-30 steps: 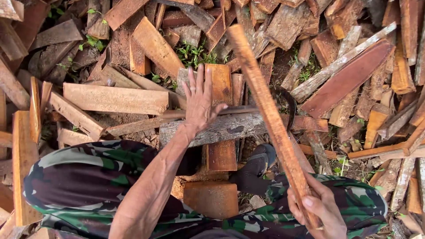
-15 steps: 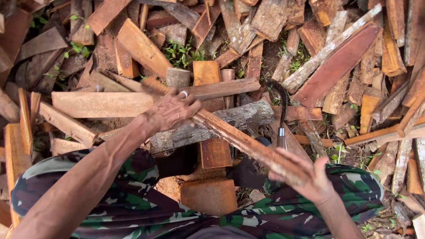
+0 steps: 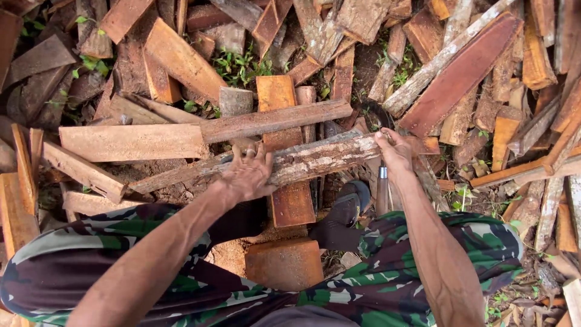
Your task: Bundling wood scraps together using a thin strip of natural fiber
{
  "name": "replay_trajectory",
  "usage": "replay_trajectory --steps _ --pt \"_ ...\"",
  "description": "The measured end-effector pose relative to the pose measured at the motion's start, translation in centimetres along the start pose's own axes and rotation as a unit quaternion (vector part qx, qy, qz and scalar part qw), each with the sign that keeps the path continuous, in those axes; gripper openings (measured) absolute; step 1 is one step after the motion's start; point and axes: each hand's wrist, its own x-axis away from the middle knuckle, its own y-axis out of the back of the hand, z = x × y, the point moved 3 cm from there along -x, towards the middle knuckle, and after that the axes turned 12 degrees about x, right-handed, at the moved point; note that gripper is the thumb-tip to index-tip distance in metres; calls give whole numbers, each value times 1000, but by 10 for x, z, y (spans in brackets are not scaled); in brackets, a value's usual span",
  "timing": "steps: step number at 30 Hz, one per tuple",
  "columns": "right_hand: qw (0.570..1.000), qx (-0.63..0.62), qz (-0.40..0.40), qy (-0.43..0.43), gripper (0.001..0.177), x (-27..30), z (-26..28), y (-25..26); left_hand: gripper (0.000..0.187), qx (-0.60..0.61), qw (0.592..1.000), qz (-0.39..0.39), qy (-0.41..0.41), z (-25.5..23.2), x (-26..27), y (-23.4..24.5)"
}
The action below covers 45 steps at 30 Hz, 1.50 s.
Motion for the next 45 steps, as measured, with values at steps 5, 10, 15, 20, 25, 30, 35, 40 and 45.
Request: replay_trajectory --steps 5,10,15,20,25,30,35,40,45 --pt "933 360 22 -16 56 -16 -13 -5 59 148 985 4 93 2 -7 -24" --pt "926 293 7 239 45 20 129 -40 59 158 984 -24 73 7 -4 -35" --pt "833 368 245 332 66 16 165 -152 62 124 984 -78 103 8 0 -47" --pt "763 425 317 370 65 10 171 -196 71 139 982 -81 99 5 14 -39" --pt "772 391 378 329 57 -15 119 -214 70 86 988 -75 104 -3 25 -1" --pt "750 374 463 289 55 28 142 -187 68 79 987 -95 102 -9 15 -7" --pt "730 351 460 365 51 29 152 -186 66 57 989 -70 116 -12 4 -13" --pt "727 324 489 357 27 45 163 -161 65 41 986 -122 106 -16 10 -8" --pt "770 286 482 305 13 63 158 -148 61 6 986 -148 81 -20 18 1"
